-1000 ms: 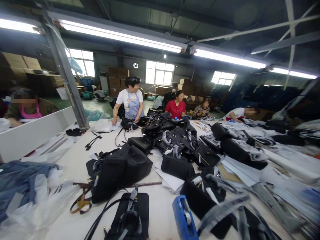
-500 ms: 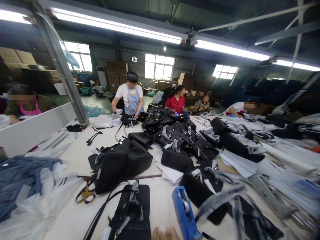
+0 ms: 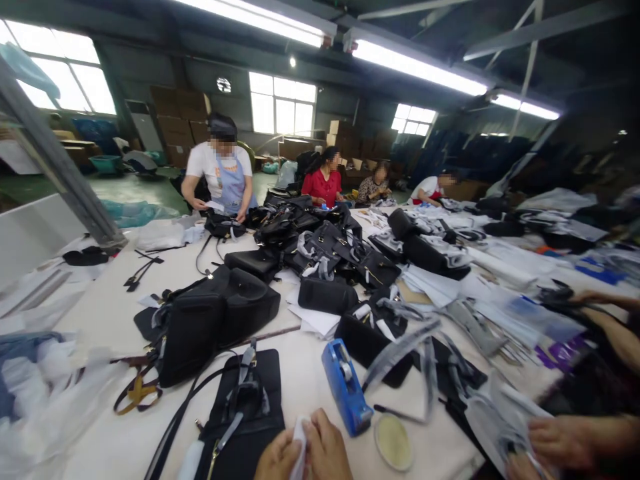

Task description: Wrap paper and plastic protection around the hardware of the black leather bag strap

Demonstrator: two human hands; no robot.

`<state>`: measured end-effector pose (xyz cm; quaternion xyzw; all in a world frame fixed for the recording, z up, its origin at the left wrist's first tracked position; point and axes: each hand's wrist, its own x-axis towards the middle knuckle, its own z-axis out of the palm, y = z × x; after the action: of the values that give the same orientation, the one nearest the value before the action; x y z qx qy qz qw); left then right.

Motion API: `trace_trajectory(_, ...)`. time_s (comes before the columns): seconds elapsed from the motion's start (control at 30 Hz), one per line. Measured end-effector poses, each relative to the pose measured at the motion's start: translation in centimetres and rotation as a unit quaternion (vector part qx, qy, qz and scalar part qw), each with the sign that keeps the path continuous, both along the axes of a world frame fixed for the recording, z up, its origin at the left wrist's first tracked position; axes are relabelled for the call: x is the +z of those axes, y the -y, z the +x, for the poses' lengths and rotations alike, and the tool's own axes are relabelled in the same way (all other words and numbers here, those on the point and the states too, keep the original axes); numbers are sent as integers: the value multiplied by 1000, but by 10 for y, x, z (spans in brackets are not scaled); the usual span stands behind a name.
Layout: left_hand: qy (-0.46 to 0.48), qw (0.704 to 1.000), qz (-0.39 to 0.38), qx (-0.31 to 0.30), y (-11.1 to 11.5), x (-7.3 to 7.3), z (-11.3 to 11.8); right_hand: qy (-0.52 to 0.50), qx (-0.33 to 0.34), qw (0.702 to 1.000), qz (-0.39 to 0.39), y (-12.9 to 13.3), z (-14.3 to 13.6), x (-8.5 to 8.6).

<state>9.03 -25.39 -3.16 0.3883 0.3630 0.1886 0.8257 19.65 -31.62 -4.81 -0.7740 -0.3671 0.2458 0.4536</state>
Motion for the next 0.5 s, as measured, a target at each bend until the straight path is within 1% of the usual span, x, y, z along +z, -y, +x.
trace_trajectory(0.07, -12, 1000, 2, 7, 3, 3, 0, 1, 19, 1000, -17, -1, -2, 10)
trace_trajectory(0.13, -40, 999, 13, 5, 5, 3, -1, -5, 38, 999, -34, 0, 0, 15)
trace_trajectory(0.2, -72, 997, 15, -10, 4, -1, -3, -18, 48, 998, -45, 5, 8, 13)
trace_trajectory(0.23, -85, 996, 14, -17, 2, -5, -4, -20, 39, 998, -48, 10, 16, 11)
trace_trajectory(0.27, -93, 995, 13, -22, 0, -9, -6, -14, 16, 998, -52, 16, 26, 8)
trace_trajectory(0.3, -98, 995, 12, -23, -2, -13, -8, 1, -25, 998, -57, 23, 38, 5)
trace_trajectory(0.33, -101, 995, 11, -25, -3, -17, -9, 23, -77, 995, -65, 31, 53, 2)
trace_trajectory(0.4, -106, 994, 10, -30, -6, -21, -11, 67, -173, 979, -87, 46, 85, -4)
trace_trajectory(0.43, -109, 994, 9, -30, -6, -22, -11, 79, -199, 972, -98, 52, 100, -8)
trace_trajectory(0.47, -113, 993, 7, -28, -6, -22, -11, 83, -207, 969, -106, 56, 114, -11)
trace_trajectory(0.5, -116, 993, 4, -25, -5, -22, -10, 79, -202, 970, -112, 58, 124, -15)
